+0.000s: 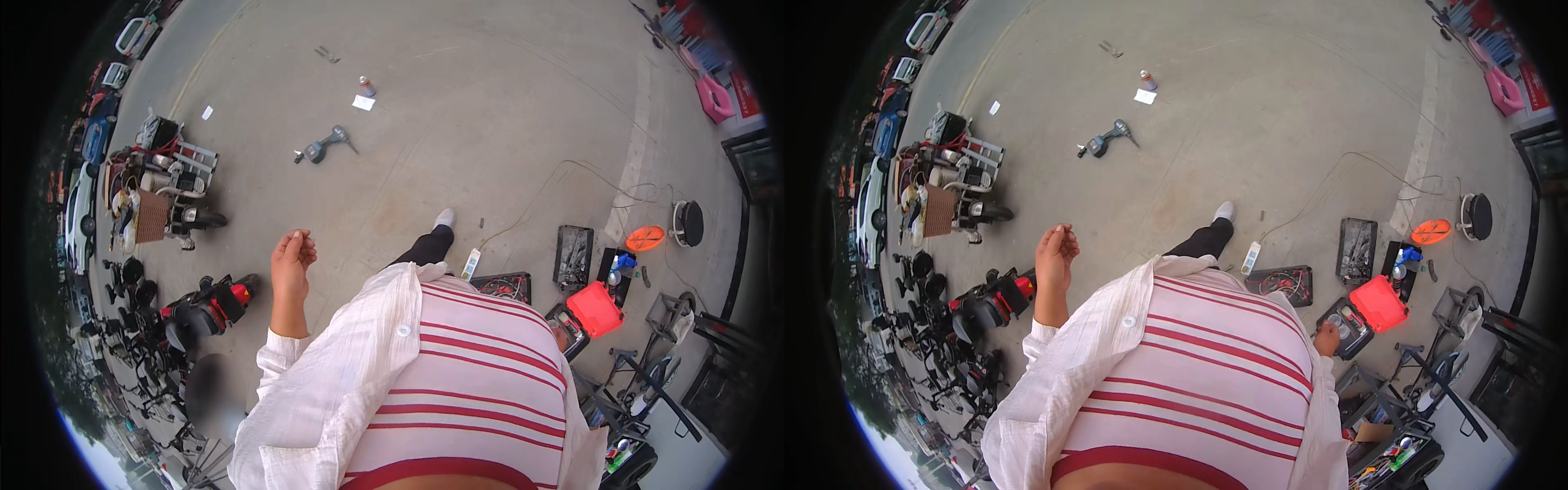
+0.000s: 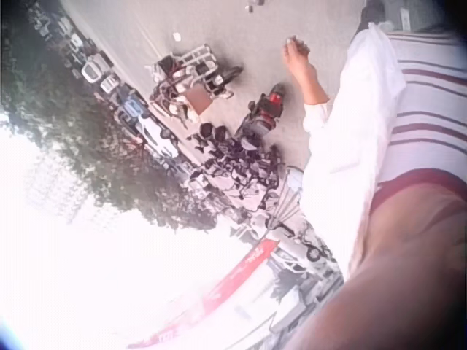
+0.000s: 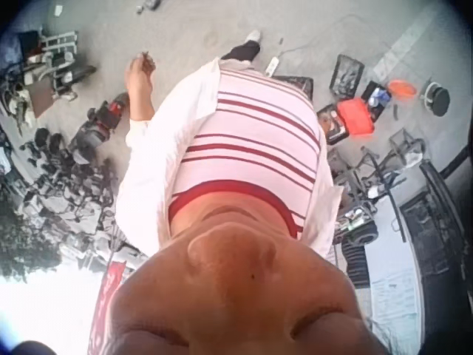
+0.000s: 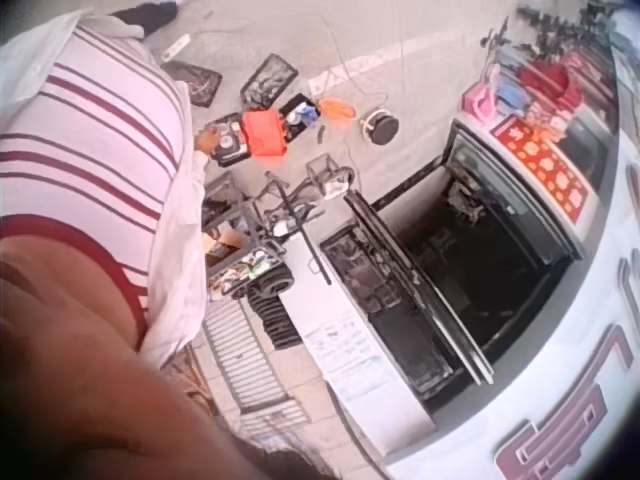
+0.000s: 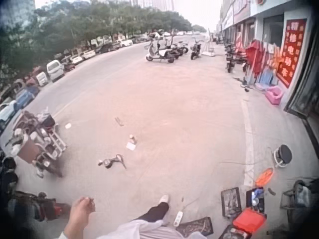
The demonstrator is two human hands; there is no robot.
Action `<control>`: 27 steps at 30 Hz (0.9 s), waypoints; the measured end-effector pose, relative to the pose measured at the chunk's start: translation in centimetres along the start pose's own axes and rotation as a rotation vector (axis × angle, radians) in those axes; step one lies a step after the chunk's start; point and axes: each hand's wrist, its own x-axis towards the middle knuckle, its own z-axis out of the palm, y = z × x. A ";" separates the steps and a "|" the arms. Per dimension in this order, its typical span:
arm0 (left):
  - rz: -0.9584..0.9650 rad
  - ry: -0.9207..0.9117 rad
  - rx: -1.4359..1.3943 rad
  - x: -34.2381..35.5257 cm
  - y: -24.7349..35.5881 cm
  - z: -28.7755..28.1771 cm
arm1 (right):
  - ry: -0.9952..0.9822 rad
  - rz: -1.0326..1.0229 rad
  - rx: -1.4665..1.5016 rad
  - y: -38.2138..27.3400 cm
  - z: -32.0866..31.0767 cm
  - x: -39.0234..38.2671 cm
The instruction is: The person uses a screwdriver and a T-handle wrench to work on a mechanical part placed on a manhole cover. They repeatedly tighten and loosen fasteners, then walk to a tool cart to retrieve a small item before returning to continue the repair.
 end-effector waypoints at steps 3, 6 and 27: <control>0.050 0.026 -0.026 9.9 3.1 11.0 | 0.125 0.015 -0.191 0.9 -0.2 4.3; 0.084 -0.262 0.007 15.6 8.7 26.7 | 0.336 0.132 -0.006 -2.5 -1.0 6.3; -0.048 -1.104 0.312 27.2 10.9 116.4 | 0.763 0.395 0.378 -26.5 -23.9 61.5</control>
